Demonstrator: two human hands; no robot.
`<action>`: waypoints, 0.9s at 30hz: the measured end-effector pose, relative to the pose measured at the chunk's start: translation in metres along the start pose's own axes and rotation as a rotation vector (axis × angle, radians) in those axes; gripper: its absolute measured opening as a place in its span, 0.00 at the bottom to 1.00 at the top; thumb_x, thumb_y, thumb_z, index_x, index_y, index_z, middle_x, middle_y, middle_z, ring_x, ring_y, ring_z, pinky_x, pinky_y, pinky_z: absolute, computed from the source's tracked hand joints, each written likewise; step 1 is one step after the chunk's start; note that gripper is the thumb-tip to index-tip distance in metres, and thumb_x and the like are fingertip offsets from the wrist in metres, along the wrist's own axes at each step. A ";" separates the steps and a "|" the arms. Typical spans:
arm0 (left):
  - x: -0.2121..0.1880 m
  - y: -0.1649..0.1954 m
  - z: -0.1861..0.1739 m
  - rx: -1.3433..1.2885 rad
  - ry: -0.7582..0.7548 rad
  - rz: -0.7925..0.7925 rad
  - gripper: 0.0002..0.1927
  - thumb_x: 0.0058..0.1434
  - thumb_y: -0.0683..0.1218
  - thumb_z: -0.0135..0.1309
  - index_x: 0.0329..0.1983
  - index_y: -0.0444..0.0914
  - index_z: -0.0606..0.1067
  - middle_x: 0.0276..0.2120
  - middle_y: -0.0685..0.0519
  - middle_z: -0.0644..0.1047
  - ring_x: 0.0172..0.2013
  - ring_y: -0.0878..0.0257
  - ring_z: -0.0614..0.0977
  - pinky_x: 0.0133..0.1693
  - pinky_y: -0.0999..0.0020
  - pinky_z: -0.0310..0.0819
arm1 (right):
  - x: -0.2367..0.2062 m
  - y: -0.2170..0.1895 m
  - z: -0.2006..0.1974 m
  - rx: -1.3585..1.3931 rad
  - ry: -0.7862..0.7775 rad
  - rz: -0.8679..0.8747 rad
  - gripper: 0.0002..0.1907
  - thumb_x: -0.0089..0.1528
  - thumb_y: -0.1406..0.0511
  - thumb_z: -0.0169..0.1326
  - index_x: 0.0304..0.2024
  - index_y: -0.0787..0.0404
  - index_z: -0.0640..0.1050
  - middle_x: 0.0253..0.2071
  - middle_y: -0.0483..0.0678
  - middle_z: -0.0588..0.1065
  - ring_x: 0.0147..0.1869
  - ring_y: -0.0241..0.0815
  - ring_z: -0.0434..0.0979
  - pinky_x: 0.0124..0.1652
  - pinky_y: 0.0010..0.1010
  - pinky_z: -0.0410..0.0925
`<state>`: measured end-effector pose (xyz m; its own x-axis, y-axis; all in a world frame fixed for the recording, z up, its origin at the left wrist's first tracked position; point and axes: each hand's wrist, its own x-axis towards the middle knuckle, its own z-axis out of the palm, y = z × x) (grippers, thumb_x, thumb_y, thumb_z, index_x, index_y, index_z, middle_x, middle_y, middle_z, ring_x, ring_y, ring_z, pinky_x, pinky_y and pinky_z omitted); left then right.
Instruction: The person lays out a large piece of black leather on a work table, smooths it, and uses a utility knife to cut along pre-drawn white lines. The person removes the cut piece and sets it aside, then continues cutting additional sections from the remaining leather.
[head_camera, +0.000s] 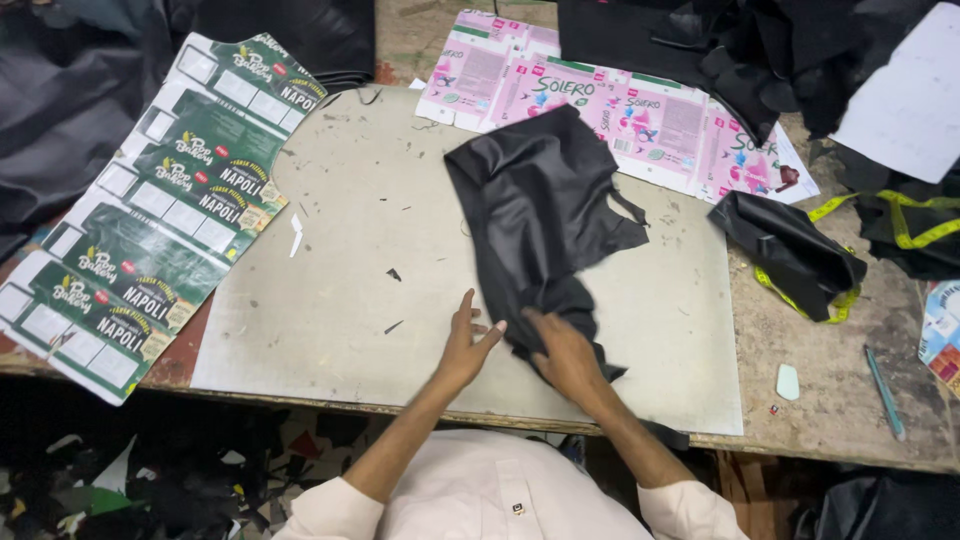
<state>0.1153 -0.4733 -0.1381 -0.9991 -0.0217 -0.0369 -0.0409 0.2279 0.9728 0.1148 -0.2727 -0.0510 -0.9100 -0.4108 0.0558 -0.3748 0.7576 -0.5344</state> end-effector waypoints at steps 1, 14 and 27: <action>0.004 0.006 0.013 0.013 0.041 0.008 0.44 0.70 0.48 0.64 0.77 0.34 0.49 0.63 0.34 0.63 0.57 0.48 0.70 0.52 0.60 0.70 | -0.013 -0.006 -0.004 0.066 0.023 -0.215 0.37 0.50 0.69 0.66 0.62 0.66 0.72 0.57 0.62 0.75 0.61 0.62 0.74 0.58 0.45 0.67; -0.049 0.225 0.084 0.091 -0.953 0.526 0.36 0.62 0.42 0.55 0.75 0.47 0.65 0.54 0.41 0.75 0.56 0.50 0.79 0.60 0.58 0.71 | -0.100 0.099 -0.153 0.291 0.181 -0.001 0.26 0.52 0.75 0.56 0.54 0.57 0.82 0.51 0.52 0.81 0.53 0.42 0.81 0.55 0.30 0.72; -0.131 0.185 0.087 -0.175 0.058 0.131 0.18 0.65 0.38 0.49 0.57 0.39 0.77 0.55 0.47 0.78 0.54 0.58 0.81 0.59 0.62 0.76 | 0.016 0.239 -0.202 -0.076 0.189 0.397 0.24 0.57 0.73 0.58 0.57 0.60 0.79 0.56 0.54 0.77 0.56 0.44 0.80 0.53 0.32 0.74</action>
<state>0.2380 -0.3432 0.0271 -0.9930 -0.0604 0.1010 0.0974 0.0606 0.9934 -0.0253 0.0042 -0.0078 -0.9998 0.0145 0.0159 0.0050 0.8760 -0.4822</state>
